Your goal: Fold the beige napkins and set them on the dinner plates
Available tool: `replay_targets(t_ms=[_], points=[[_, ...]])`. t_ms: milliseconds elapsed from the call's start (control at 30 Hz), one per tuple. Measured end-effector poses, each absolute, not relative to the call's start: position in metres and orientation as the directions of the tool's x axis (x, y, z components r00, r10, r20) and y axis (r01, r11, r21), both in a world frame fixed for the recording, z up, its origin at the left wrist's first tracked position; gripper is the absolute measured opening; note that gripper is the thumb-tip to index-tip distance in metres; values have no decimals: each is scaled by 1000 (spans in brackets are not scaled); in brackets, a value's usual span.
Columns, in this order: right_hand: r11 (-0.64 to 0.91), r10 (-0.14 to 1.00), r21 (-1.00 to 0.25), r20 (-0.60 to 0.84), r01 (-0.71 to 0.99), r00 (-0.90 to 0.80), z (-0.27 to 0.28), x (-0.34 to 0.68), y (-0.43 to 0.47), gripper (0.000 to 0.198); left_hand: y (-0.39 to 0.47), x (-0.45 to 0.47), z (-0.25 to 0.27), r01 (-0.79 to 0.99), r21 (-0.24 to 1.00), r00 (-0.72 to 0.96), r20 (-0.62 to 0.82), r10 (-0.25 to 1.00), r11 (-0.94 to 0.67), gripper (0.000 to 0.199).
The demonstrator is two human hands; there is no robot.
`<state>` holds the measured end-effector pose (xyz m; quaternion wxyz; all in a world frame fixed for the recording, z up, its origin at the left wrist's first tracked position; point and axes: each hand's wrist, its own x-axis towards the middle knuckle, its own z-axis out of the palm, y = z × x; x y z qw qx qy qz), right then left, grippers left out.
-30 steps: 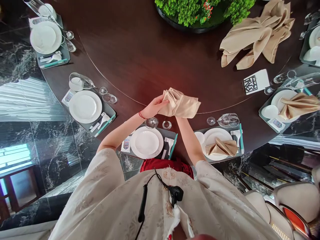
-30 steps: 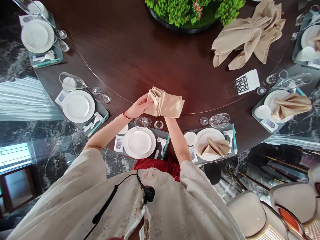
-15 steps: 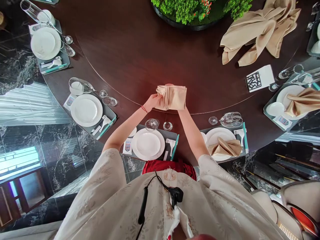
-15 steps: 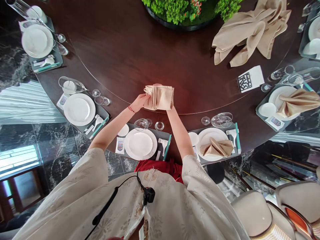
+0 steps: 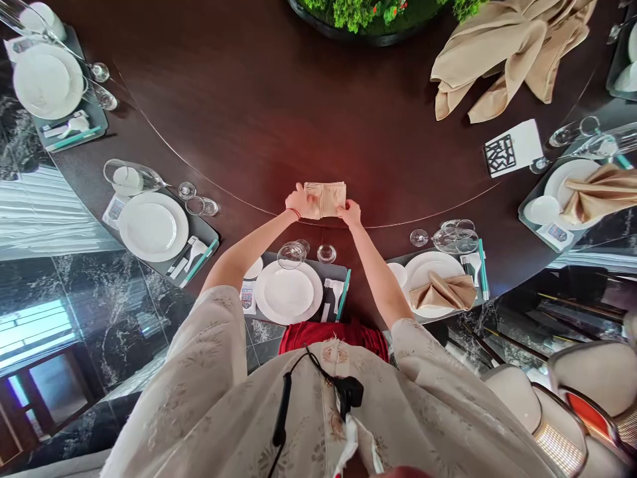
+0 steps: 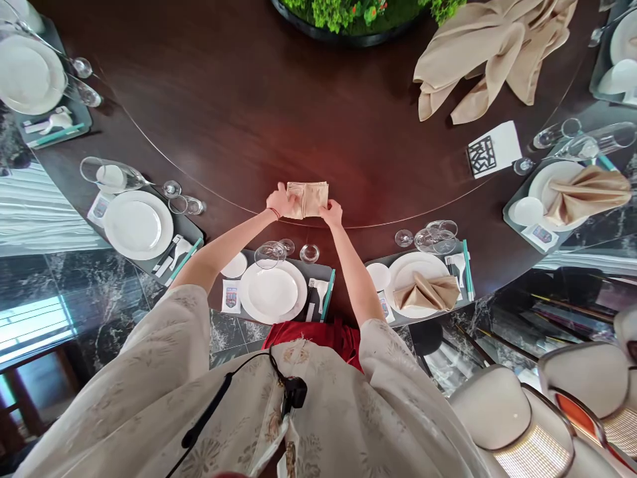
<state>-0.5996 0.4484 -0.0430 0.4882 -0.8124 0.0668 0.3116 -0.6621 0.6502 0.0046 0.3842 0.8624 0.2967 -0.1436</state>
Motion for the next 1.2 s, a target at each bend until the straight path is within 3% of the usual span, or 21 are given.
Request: replay_targets(t_ms=[33,100,167,200,267,400,533,633,733,900,1000,1100,1200], points=[[-554,204,-762,-515,-336,833,-46,-603,449,19,653,-660,5,557,572,829,-430,358,-602,55],[-596,266,-784,-399,-175,877,-50,-608,451,22,658,-654,6,314,631,931,-351,100,-710,41],[-599,397,-801,-307,-9,865,-53,-614,451,32,662,-647,6,62,743,927,-291,-238,-667,19],[-597,474,-799,-274,77,837,-53,-616,452,38,664,-643,6,-9,785,899,-265,-348,-619,11],[-602,612,-760,-241,246,754,-52,-619,454,46,668,-638,7,-43,844,879,-222,-422,-534,13],[-618,743,-632,-275,468,610,-48,-618,469,45,680,-638,17,103,926,935,-215,-282,-363,22],[-436,874,-662,-151,610,461,-48,-611,486,44,688,-643,32,173,942,929,-253,-270,-288,23],[-323,933,-679,-112,660,341,-50,-605,493,49,690,-641,38,141,935,916,-248,-316,-325,21],[-340,936,-649,-164,680,311,-50,-602,497,49,685,-631,34,97,906,924,-236,-301,-412,23],[-360,924,-653,-152,666,351,-39,-604,487,44,666,-608,13,60,746,953,-240,-183,-663,12],[-484,828,-684,-156,545,539,-32,-610,458,39,662,-599,1,122,624,958,-279,-74,-772,11],[-680,541,-703,-289,208,790,-31,-622,428,14,666,-597,-7,235,581,954,-290,71,-779,27],[-560,341,-790,-493,-248,800,-36,-627,423,21,664,-598,-12,419,562,900,-363,243,-713,31]])
